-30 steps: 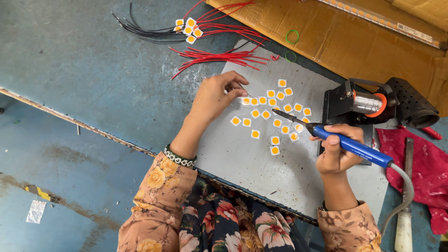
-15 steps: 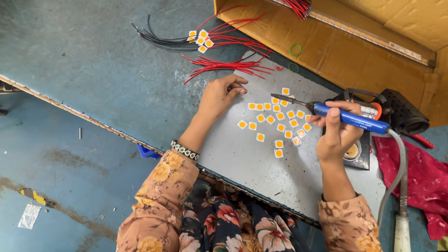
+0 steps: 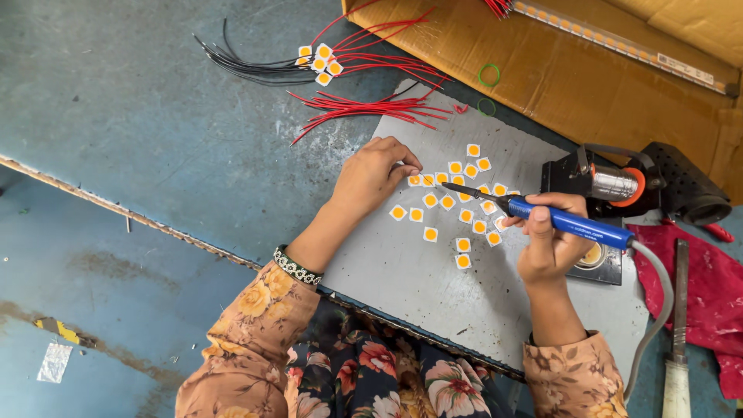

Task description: The person uses a soldering iron to attach red wires to small square LED modules arranged on a work surface. They repeatedly dip the soldering iron tip into a small container, then apply solder to the LED contacts while holding the wires in place.

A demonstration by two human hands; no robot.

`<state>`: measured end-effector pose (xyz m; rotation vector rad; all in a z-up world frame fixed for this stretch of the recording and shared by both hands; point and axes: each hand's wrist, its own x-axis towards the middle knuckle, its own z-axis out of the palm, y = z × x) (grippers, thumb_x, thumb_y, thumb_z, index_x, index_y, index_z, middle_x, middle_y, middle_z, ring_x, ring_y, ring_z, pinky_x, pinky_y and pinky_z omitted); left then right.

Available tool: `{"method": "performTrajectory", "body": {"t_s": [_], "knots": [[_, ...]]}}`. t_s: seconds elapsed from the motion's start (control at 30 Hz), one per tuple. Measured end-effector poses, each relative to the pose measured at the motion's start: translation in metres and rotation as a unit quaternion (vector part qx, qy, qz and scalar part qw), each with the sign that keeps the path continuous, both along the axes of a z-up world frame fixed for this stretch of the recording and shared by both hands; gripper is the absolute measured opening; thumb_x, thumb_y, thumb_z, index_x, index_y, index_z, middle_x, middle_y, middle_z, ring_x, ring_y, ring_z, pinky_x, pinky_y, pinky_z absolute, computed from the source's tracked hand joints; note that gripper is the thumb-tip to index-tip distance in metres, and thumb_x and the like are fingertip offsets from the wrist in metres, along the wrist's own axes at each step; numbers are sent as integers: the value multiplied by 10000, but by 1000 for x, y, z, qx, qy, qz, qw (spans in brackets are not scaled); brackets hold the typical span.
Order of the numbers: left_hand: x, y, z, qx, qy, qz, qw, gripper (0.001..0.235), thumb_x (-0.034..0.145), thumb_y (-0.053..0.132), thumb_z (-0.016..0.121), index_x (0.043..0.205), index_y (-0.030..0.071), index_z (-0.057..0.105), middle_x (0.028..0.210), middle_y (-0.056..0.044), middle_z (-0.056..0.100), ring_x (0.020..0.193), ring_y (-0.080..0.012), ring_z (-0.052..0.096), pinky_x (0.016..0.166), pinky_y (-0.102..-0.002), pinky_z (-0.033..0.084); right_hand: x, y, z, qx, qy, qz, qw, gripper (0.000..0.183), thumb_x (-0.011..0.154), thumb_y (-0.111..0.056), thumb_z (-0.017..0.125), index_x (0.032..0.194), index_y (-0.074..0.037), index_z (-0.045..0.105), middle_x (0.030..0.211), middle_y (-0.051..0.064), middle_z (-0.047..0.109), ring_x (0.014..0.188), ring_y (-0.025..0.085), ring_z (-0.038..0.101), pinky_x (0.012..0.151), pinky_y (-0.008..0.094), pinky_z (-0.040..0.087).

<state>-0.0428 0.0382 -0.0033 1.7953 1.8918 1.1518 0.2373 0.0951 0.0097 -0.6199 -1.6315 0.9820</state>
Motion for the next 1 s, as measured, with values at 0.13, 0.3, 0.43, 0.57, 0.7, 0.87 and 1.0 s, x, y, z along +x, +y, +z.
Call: {"method": "performTrajectory", "body": {"t_s": [0.13,0.3,0.43,0.57,0.7,0.87,1.0], "knots": [[1,1,-1,8,9,9,1000,61,864,211,765,915,179,768,898,-1,677,941,-234,657,787,-380,534,0,-2,-5,-2,-25,-2,1000,358,1107,-303,622,1123,49,559,842,90,600,659,107,624,656,293,628],[3,1,-2,8,7,5,1000,56,867,203,763,916,177,768,902,4,680,922,-226,659,778,-373,539,-1,-5,-6,1,-31,3,1000,361,1105,-305,623,1135,48,551,927,123,626,685,116,640,671,290,635],[3,1,-4,6,6,3,1000,56,866,202,764,914,176,769,908,4,686,915,-227,660,774,-373,539,-1,-6,-7,-4,-29,9,1000,369,1099,-314,630,1147,42,543,944,123,630,701,132,668,673,286,632],[2,1,-5,11,10,1,1000,55,869,203,761,917,178,769,902,5,688,913,-225,660,781,-373,540,0,-8,-9,-11,-26,21,999,370,1102,-315,634,1163,35,534,986,130,628,730,144,677,690,290,644],[3,1,-4,11,13,1,1000,57,863,205,761,913,181,774,904,0,687,910,-229,658,772,-376,538,0,-9,-10,-4,-37,29,999,360,1101,-309,625,1162,31,525,991,138,645,747,168,712,691,269,618],[4,1,-3,10,11,-3,1000,51,858,206,764,902,184,775,905,5,690,908,-226,658,768,-376,539,0,-9,-11,11,-54,19,998,356,1099,-306,618,1157,34,529,984,142,649,740,175,720,675,262,606],[2,0,-2,13,-1,6,1000,61,862,214,770,911,178,773,889,-1,680,904,-225,659,766,-376,538,2,-8,-10,9,-37,12,999,386,1109,-331,624,1173,38,529,939,125,626,722,153,688,694,275,623]]}}
